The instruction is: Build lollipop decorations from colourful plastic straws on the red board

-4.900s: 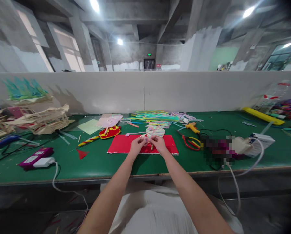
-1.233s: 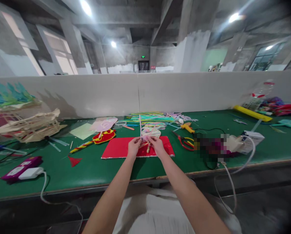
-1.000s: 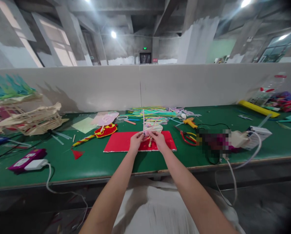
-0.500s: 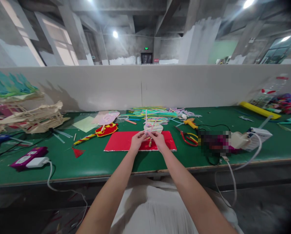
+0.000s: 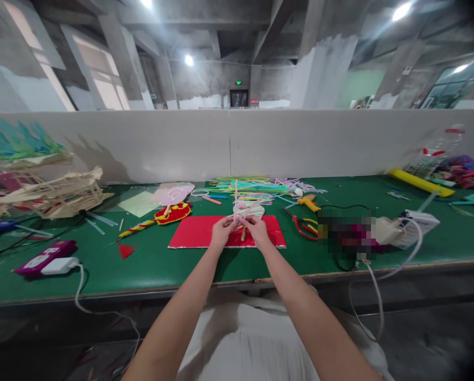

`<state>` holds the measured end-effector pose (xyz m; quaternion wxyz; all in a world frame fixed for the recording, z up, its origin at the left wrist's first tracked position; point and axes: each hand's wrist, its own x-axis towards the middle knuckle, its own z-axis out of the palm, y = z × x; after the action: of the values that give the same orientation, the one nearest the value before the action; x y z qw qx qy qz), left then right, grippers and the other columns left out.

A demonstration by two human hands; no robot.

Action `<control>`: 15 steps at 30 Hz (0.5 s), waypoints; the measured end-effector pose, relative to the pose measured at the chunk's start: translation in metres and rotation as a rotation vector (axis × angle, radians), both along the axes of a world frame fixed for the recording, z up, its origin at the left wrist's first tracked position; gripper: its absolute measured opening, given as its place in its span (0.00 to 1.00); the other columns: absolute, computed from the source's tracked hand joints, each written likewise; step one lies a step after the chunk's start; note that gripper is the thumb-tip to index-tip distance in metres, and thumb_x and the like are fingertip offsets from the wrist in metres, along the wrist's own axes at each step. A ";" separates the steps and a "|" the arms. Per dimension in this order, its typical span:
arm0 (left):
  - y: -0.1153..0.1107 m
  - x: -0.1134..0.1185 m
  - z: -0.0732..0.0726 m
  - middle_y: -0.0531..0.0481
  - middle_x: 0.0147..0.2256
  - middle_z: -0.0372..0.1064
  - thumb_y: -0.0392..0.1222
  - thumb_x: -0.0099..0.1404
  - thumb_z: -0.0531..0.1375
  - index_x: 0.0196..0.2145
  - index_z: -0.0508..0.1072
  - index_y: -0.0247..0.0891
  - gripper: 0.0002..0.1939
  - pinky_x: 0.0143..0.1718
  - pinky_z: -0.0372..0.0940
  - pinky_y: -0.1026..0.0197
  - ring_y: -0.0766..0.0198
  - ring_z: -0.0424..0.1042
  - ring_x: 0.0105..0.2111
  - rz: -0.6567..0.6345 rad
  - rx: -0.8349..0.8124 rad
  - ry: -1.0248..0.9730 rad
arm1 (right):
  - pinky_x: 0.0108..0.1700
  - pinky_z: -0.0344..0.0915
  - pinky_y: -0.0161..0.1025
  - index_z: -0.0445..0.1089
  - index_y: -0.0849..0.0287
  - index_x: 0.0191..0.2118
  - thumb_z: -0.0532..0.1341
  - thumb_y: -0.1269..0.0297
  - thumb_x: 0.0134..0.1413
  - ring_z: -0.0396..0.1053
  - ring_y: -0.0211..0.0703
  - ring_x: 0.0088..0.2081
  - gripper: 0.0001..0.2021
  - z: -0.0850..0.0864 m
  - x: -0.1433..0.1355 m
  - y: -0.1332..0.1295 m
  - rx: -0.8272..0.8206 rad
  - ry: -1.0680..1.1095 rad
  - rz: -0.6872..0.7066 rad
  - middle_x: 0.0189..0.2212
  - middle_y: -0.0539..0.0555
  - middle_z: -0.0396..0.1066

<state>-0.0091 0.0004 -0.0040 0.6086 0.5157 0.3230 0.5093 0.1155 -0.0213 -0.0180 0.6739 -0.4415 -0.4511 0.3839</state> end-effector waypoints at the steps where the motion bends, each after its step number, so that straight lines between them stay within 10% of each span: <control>1: 0.000 0.000 0.000 0.43 0.32 0.72 0.46 0.41 0.64 0.33 0.70 0.31 0.21 0.39 0.65 0.55 0.57 0.71 0.34 0.002 -0.003 0.007 | 0.25 0.62 0.36 0.69 0.61 0.27 0.62 0.52 0.31 0.67 0.42 0.27 0.17 -0.001 0.000 0.001 -0.002 -0.001 -0.012 0.24 0.53 0.70; 15: -0.002 0.000 0.002 0.44 0.32 0.72 0.46 0.41 0.64 0.32 0.70 0.31 0.20 0.40 0.64 0.55 0.58 0.71 0.34 0.023 -0.013 0.019 | 0.27 0.62 0.34 0.70 0.61 0.27 0.61 0.54 0.34 0.66 0.39 0.25 0.14 -0.001 0.001 0.003 -0.060 0.059 -0.039 0.24 0.51 0.70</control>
<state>-0.0094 -0.0020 -0.0018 0.6031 0.5126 0.3380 0.5092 0.1168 -0.0186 -0.0188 0.6808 -0.4588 -0.4107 0.3967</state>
